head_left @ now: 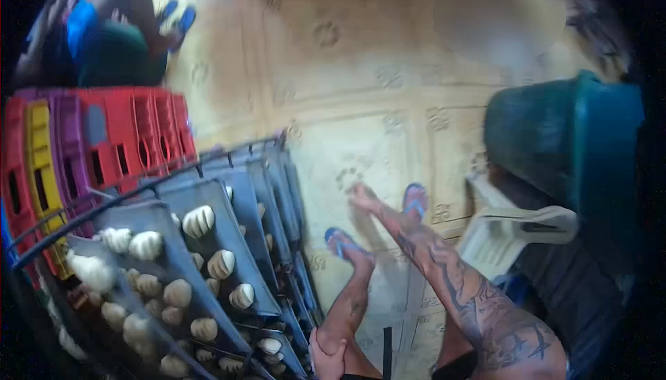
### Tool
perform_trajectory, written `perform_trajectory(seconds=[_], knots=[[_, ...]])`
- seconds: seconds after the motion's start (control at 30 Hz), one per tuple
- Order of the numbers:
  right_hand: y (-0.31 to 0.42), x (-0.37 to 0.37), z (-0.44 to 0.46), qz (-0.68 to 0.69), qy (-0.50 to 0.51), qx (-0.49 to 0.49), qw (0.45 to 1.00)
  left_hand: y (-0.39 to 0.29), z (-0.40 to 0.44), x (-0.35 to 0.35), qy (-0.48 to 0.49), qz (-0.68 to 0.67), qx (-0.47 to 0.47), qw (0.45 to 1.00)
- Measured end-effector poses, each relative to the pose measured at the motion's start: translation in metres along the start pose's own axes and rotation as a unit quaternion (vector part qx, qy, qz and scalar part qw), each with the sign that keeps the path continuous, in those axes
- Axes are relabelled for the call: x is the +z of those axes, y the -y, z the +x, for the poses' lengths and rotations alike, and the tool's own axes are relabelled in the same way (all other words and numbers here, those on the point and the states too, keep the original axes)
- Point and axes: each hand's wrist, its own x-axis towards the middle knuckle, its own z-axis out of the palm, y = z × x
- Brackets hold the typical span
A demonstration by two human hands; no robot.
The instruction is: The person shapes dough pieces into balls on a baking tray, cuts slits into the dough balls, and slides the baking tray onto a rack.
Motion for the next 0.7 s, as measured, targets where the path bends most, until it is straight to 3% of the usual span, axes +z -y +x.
perform_trajectory(seconds=[0.03, 0.1, 0.27, 0.3, 0.33, 0.4, 0.47, 0.53, 0.6, 0.7], knots=[[-0.010, -0.034, -0.048, -0.091, -0.006, -0.006, 0.996, -0.023, -0.012, -0.005, 0.007, 0.015, -0.042, 0.999], [-0.015, -0.100, -0.156, -0.073, -0.037, 0.040, 0.996, -0.067, -0.047, -0.021, 0.021, 0.056, -0.114, 0.992], [-0.019, -0.191, -0.418, 0.063, -0.257, 0.056, 0.963, 0.094, 0.018, 0.022, 0.045, 0.002, 0.194, 0.980], [0.003, -0.203, -0.476, 0.112, -0.280, 0.106, 0.947, 0.100, 0.041, 0.030, 0.075, -0.028, 0.241, 0.967], [0.024, -0.218, -0.531, 0.166, -0.317, 0.153, 0.921, 0.076, 0.054, 0.040, 0.179, -0.226, 0.214, 0.933], [0.070, -0.234, -0.657, 0.269, -0.402, 0.232, 0.844, 0.012, 0.019, 0.033, 0.308, -0.132, 0.259, 0.906], [0.099, -0.225, -0.788, 0.351, -0.484, 0.283, 0.750, 0.005, -0.035, -0.003, 0.420, -0.017, 0.226, 0.878], [0.093, -0.181, -0.906, 0.423, -0.535, 0.292, 0.671, -0.007, -0.077, -0.008, 0.468, 0.097, 0.217, 0.851], [0.030, -0.086, -1.000, 0.521, -0.533, 0.221, 0.629, -0.017, -0.097, 0.000, 0.492, 0.188, 0.216, 0.822], [0.038, -0.046, -1.031, 0.489, -0.586, 0.253, 0.595, -0.077, -0.084, 0.011, 0.485, 0.297, 0.206, 0.797]])
